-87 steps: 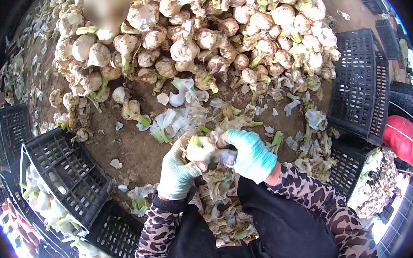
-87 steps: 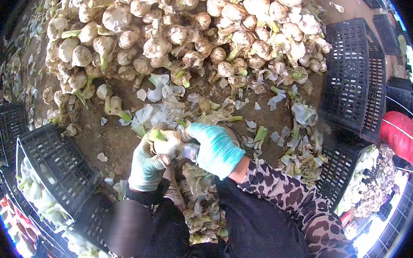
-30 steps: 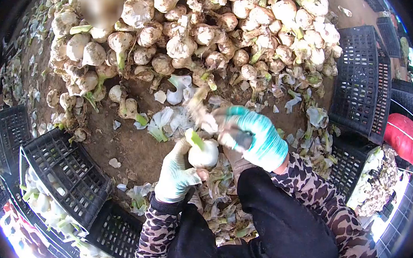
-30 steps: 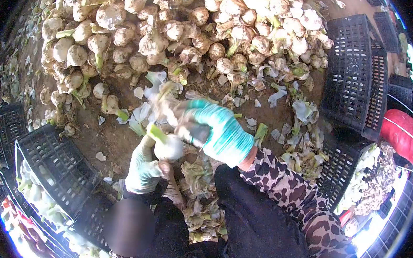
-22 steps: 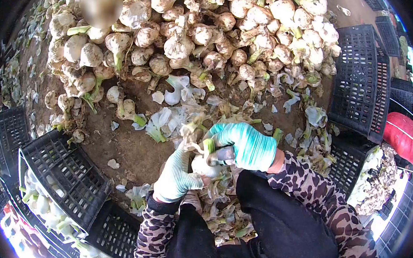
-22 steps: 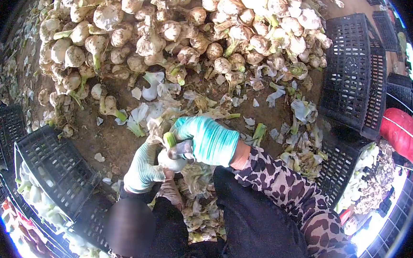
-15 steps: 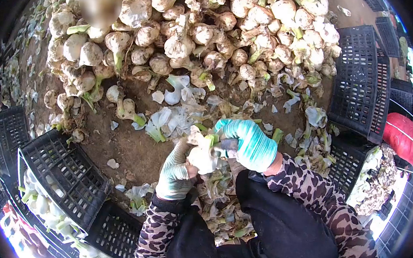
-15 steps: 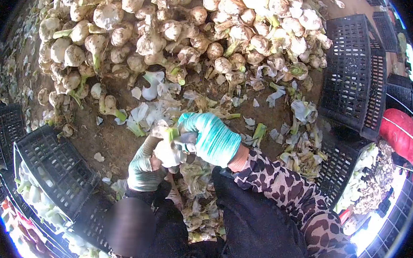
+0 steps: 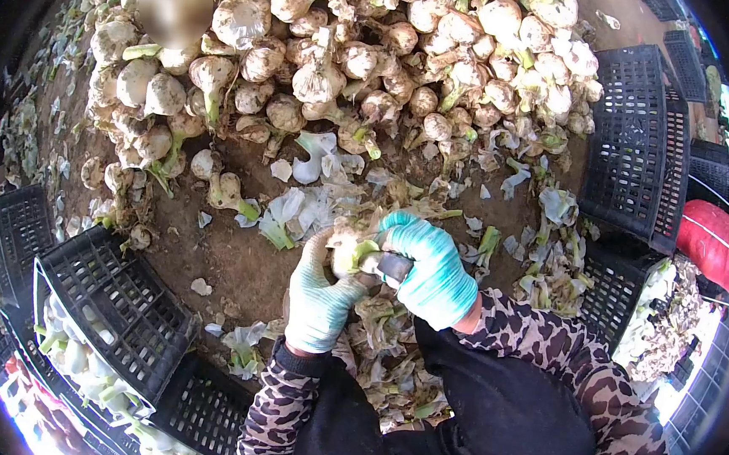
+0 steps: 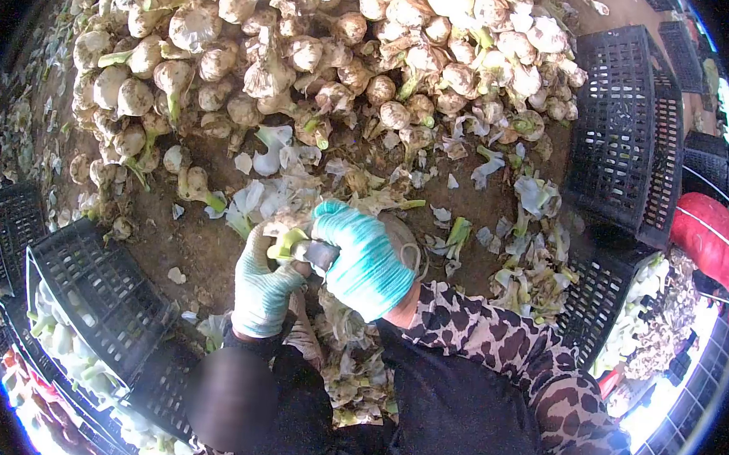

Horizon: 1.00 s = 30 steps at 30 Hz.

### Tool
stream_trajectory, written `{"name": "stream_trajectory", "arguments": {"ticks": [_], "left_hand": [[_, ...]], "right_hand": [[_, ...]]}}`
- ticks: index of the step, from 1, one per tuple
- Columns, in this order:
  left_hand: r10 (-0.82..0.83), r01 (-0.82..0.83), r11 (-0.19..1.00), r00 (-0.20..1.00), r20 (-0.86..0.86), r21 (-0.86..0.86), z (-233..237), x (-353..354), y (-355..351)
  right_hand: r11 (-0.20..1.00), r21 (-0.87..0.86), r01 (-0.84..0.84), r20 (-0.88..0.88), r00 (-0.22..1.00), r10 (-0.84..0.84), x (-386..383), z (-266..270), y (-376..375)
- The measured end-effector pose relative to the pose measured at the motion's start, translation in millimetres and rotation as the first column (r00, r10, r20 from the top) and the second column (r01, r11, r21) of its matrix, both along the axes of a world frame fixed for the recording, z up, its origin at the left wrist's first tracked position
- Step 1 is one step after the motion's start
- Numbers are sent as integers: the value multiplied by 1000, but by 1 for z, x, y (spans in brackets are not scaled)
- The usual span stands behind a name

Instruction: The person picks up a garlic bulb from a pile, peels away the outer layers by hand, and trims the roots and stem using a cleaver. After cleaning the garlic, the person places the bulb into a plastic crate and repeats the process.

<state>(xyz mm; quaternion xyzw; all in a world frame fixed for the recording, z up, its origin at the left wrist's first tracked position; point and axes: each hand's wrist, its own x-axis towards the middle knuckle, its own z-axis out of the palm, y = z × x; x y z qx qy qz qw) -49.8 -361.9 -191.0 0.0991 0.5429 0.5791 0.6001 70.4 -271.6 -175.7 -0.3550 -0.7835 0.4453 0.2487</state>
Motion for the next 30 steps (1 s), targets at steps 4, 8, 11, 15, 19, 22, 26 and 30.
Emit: {"name": "stream_trajectory", "arguments": {"ticks": [4, 8, 11, 15, 19, 22, 26, 30], "left_hand": [[81, -90, 995, 970, 229, 31, 14, -1, 9], [-6, -45, 992, 913, 408, 114, 14, -1, 4], [-67, 42, 995, 954, 291, 89, 6, -10, -1], [-140, 123, 988, 973, 186, 99, 7, -14, -1], [-180, 160, 975, 976, 122, 157, -1, -18, 1], [-70, 54, 991, 988, 135, 120, -4, -11, 3], [128, -156, 985, 942, 309, 67, 0, -1, 7], [42, -84, 993, 917, 397, 87, 1, -11, 4]], "right_hand": [[569, -762, 309, -42, 853, -520, 11, -24, 12], [614, -570, 546, 240, 825, -512, 48, -61, 37], [954, -13, 301, 201, 935, -292, 50, -49, 42], [949, -315, 23, 124, 992, 17, 30, -1, 37], [752, -628, -199, -102, 979, 174, 20, 1, 27], [877, -443, -185, 136, 953, 270, 18, 6, 24], [838, -530, -128, 61, 980, 188, 16, 8, 17], [813, -579, 53, 28, 999, -45, 35, -41, 14]]}}
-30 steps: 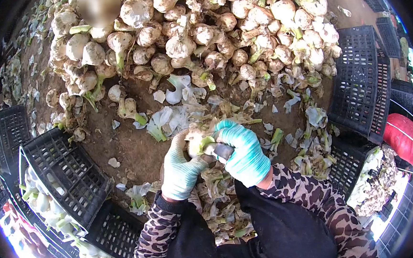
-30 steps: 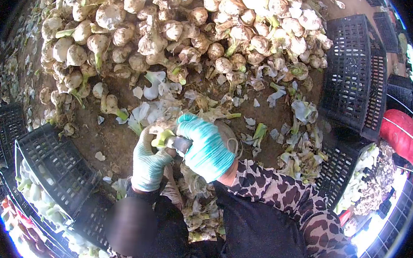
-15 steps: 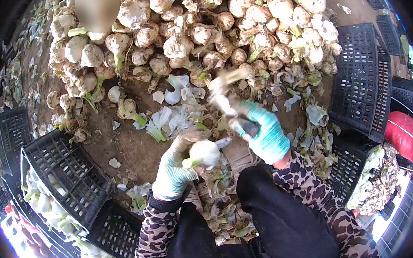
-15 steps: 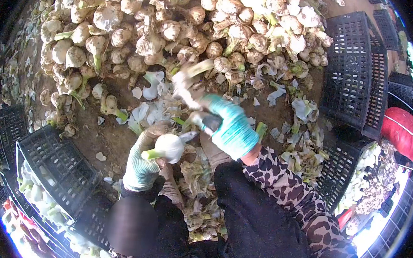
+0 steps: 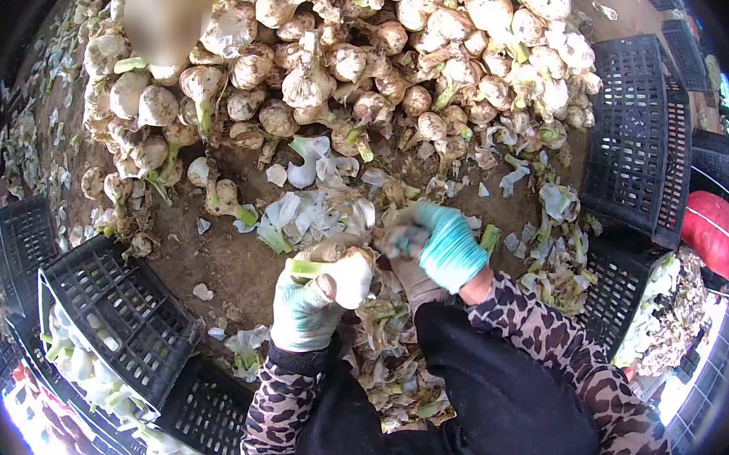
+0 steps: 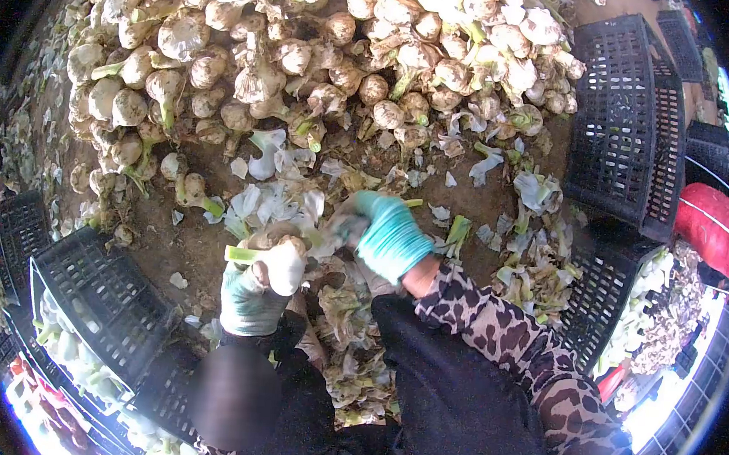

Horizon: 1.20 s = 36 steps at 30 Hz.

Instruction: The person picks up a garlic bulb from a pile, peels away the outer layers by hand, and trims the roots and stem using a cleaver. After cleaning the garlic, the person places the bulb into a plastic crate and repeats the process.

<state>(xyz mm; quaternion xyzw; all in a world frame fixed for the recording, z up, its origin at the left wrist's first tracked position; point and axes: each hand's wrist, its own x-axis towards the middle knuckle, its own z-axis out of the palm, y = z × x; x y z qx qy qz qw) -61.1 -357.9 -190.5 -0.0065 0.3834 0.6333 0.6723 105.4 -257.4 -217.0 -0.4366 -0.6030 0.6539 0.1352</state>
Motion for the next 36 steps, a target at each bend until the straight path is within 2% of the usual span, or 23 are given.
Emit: {"name": "stream_trajectory", "arguments": {"ticks": [1, 2, 3, 5, 6, 7, 8, 9, 10, 13, 15, 17, 21, 23, 25, 26, 27, 30, 31, 33, 34, 35, 36], "left_hand": [[-42, 40, 999, 997, 57, 37, 0, -1, -1], [-76, 76, 997, 997, 7, 27, 2, -2, -2], [-78, 78, 997, 997, 7, 25, 2, -1, -3], [-65, 59, 998, 972, -224, -37, 0, 3, -3], [-103, 96, 994, 974, -202, -42, -2, 1, -3], [-104, 97, 994, 974, -200, -43, -1, 2, -3], [-146, 135, 989, 943, -299, -58, 0, 2, -3], [-186, 170, 983, 900, -395, -76, 2, 1, -2], [-180, 145, 981, 925, -336, -127, 9, 5, 3], [-187, 169, 982, 924, -333, -82, 7, 3, 2], [-174, 161, 985, 932, -317, -67, 9, 0, 3], [-162, 153, 987, 939, -302, -53, 8, -1, 2], [-117, 117, 993, 937, -330, -18, -2, -1, -4], [-81, 88, 996, 900, -429, -2, -5, -2, -6], [-90, 97, 995, 866, -492, -10, -2, -2, -5], [-101, 110, 994, 828, -552, -18, 0, -2, -4], [-102, 112, 994, 828, -551, -15, 1, 0, -3], [-105, 109, 994, 789, -605, -31, 2, 3, -5], [-58, 35, 998, 863, -502, -56, 1, 2, -9], [-1, -37, 995, 919, -395, -87, 2, 0, -10], [79, -81, 997, 967, -241, -2, 3, -2, -9], [146, -140, 987, 986, -77, 75, 4, -4, -9], [151, -145, 986, 985, -86, 76, 3, -6, -8]], "right_hand": [[960, -239, 145, -48, 986, -160, 5, -9, 0], [994, -97, 48, 31, 999, -45, -1, 18, 10], [994, -100, 49, 32, 998, -46, -6, 30, 12], [997, -72, 2, -115, 993, -10, -15, 42, 12], [967, -231, -107, -113, 990, 83, -12, 40, 11], [740, -670, -61, -274, 946, -171, -15, 42, 11], [843, -508, -180, -146, 982, 121, -17, 49, 13], [873, -350, -338, 42, 926, 375, -21, 58, 16], [917, -45, -397, 70, 914, 399, -25, 47, 10], [877, 50, -477, 139, 873, 467, -20, 43, 11], [882, 29, -471, 157, 873, 462, -18, 41, 13], [895, 16, -446, 53, 894, 445, -11, 40, 17], [907, 212, -363, 1, 928, 371, -5, 20, 8], [939, 173, -297, 20, 954, 299, -8, 24, 5], [968, -21, -252, 157, 955, 252, -10, 43, 5], [950, -38, -311, 128, 941, 313, -12, 56, 8], [854, 255, -454, 316, 873, 371, -11, 47, 1], [915, 236, -326, 179, 941, 289, -14, 37, -14], [916, 234, -326, 176, 941, 290, -13, 36, -12], [892, 226, -392, 465, 848, 255, -8, 34, 0], [938, 266, -223, 343, 931, 124, -3, 18, 1], [899, 403, -173, 365, 931, 16, 11, -7, -2], [894, 397, -209, 401, 915, 35, 19, -10, 2]]}}
